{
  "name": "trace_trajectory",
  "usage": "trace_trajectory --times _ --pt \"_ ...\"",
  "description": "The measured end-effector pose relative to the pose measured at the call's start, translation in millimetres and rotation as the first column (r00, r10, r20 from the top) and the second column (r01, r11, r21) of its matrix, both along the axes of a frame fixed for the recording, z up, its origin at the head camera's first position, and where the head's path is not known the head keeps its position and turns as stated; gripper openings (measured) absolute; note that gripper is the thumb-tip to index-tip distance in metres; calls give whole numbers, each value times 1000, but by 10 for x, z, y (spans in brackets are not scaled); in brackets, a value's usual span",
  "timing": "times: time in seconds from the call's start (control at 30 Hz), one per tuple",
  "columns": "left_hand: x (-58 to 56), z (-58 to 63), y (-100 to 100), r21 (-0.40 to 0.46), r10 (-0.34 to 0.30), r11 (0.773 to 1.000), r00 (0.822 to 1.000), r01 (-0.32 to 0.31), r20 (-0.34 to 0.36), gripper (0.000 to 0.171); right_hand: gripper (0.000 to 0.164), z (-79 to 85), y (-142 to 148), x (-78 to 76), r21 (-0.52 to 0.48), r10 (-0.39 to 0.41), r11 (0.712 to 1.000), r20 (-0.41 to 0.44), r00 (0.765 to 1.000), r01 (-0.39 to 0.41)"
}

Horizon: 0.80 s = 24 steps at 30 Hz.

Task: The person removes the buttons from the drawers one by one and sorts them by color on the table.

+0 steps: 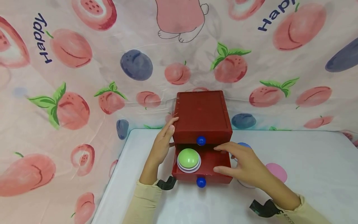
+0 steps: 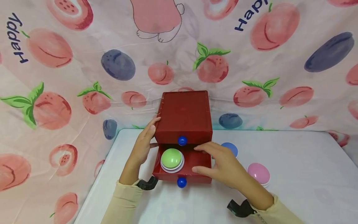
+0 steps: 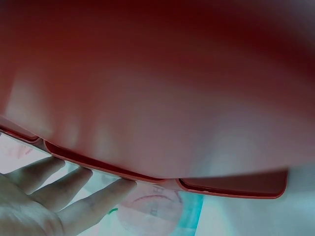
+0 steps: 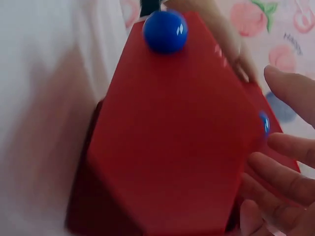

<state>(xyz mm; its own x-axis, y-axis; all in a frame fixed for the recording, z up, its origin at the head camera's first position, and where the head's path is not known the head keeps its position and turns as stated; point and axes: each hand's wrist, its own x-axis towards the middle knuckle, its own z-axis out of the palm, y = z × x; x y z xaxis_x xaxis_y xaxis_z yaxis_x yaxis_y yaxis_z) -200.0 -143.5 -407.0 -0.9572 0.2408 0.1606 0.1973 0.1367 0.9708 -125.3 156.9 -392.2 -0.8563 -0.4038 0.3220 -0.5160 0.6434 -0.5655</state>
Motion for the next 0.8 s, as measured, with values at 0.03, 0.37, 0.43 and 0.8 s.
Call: trace_trajectory --times 0.03,0.37,0.43,0.8 --pt "1 3 0 -1 1 1000 1000 -1 0 43 53 6 -67 -17 -9 15 1000 15 1000 -15" --pt "6 4 5 0 4 1000 1000 -3 0 43 55 -60 -584 -168 110 74 990 144 987 -91" --pt "6 -1 3 1 4 1000 1000 -4 1 42 58 -72 -647 -188 135 65 987 158 985 -86" --pt "9 8 5 11 4 1000 1000 -4 0 43 68 -133 -863 -340 163 110 975 232 966 -150"
